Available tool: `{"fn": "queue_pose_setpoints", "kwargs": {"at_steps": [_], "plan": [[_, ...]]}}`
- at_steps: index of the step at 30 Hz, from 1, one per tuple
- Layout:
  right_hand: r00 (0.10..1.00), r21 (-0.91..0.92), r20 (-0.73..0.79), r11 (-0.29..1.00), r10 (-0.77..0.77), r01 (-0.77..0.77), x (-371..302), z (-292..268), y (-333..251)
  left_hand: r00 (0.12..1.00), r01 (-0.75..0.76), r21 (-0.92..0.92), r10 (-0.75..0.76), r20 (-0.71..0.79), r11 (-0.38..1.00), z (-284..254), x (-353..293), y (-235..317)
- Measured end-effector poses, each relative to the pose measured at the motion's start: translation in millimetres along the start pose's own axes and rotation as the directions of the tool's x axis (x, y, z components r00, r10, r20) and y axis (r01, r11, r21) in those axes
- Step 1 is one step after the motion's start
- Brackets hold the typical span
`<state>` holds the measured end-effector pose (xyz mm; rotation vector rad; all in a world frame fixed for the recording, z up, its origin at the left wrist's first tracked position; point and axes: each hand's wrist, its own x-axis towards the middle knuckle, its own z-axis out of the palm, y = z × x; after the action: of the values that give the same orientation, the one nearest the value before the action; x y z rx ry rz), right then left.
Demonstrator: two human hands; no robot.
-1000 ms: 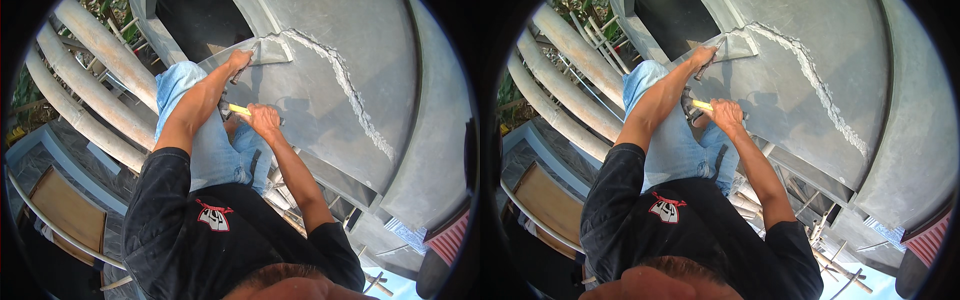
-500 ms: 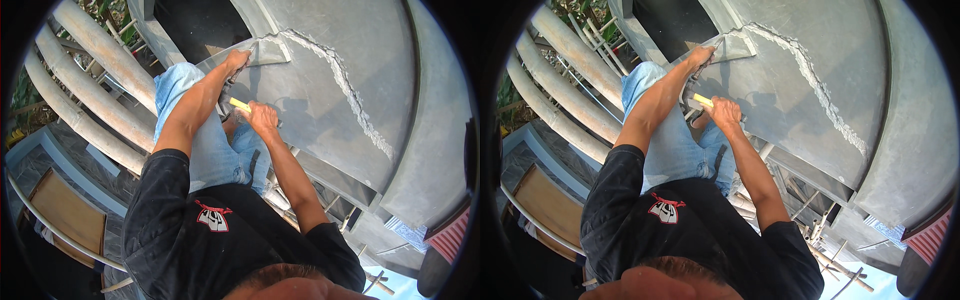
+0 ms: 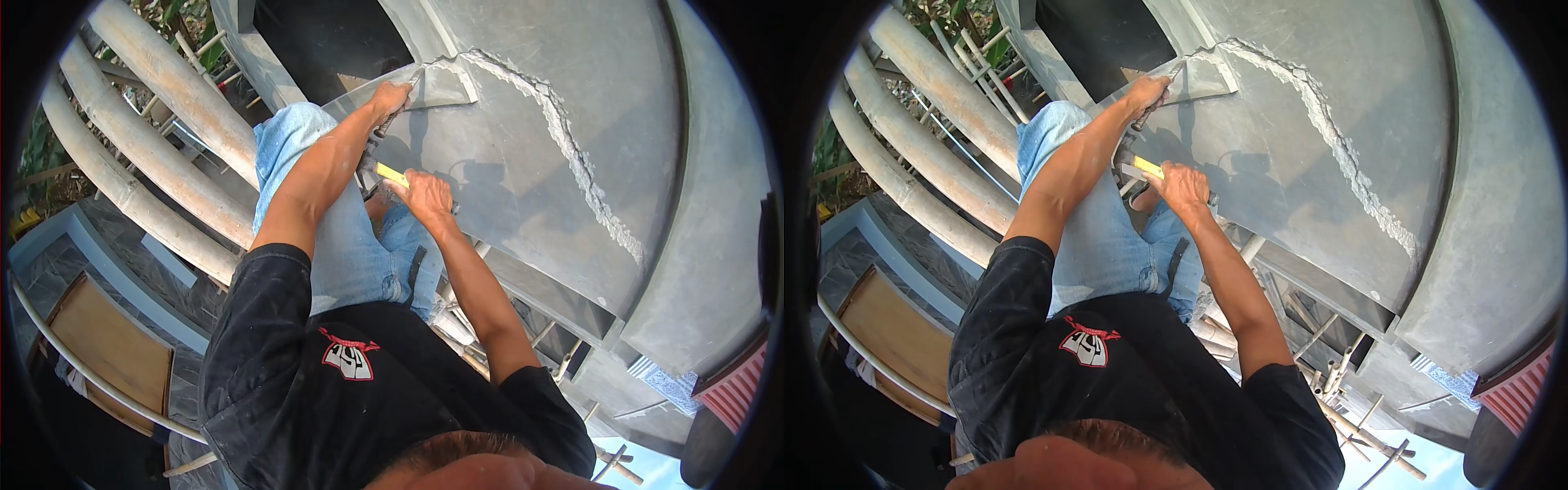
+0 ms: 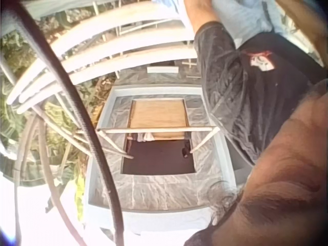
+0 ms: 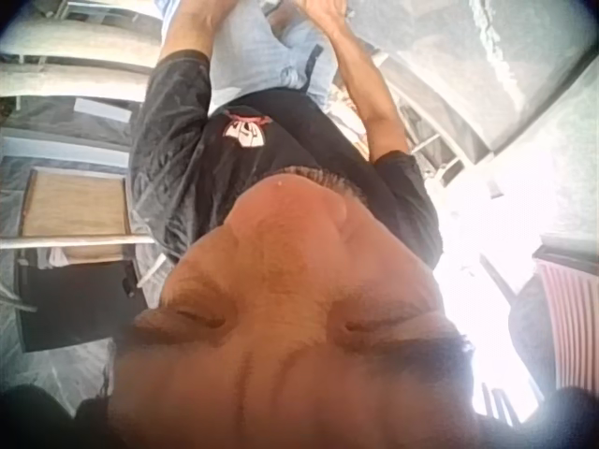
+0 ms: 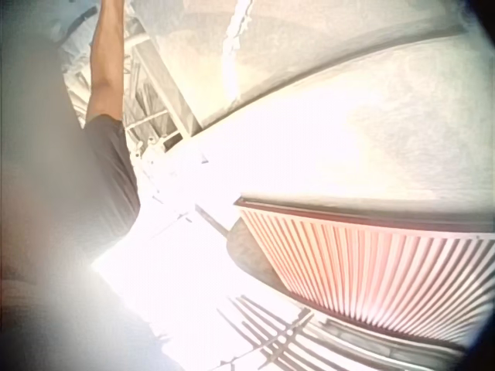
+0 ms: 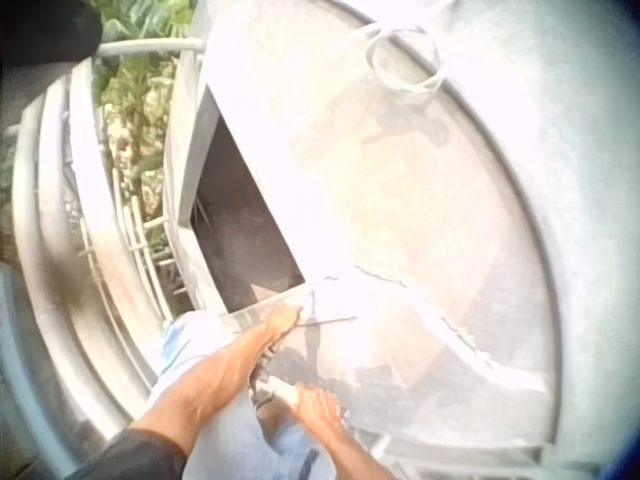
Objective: The person uses a hammer and a chisel to chip away at a large crack on a concrete structure, then uses a trowel to apply and smooth cement over the area, and finally wipes and presses the filler with their fingers.
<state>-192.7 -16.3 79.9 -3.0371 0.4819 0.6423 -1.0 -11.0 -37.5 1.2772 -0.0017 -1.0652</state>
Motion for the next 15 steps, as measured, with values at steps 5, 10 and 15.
{"fn": "queue_pose_setpoints", "kwargs": {"at_steps": [5,10,15], "plan": [[0.999,0.031,0.004,0.999,0.032,-0.032,-2,-5,-1,0.999,0.005,-0.047,-0.006,-0.033,0.999,2,-1,-5],[0.998,0.007,0.051,1.0,0.025,-0.025,-13,-6,0,0.993,-0.012,-0.138,-0.004,-0.117,0.99,5,-5,-7],[0.997,0.062,0.053,0.996,0.058,-0.061,-26,-2,1,0.994,-0.051,0.016,0.053,-0.092,0.999,10,-15,0]]}}
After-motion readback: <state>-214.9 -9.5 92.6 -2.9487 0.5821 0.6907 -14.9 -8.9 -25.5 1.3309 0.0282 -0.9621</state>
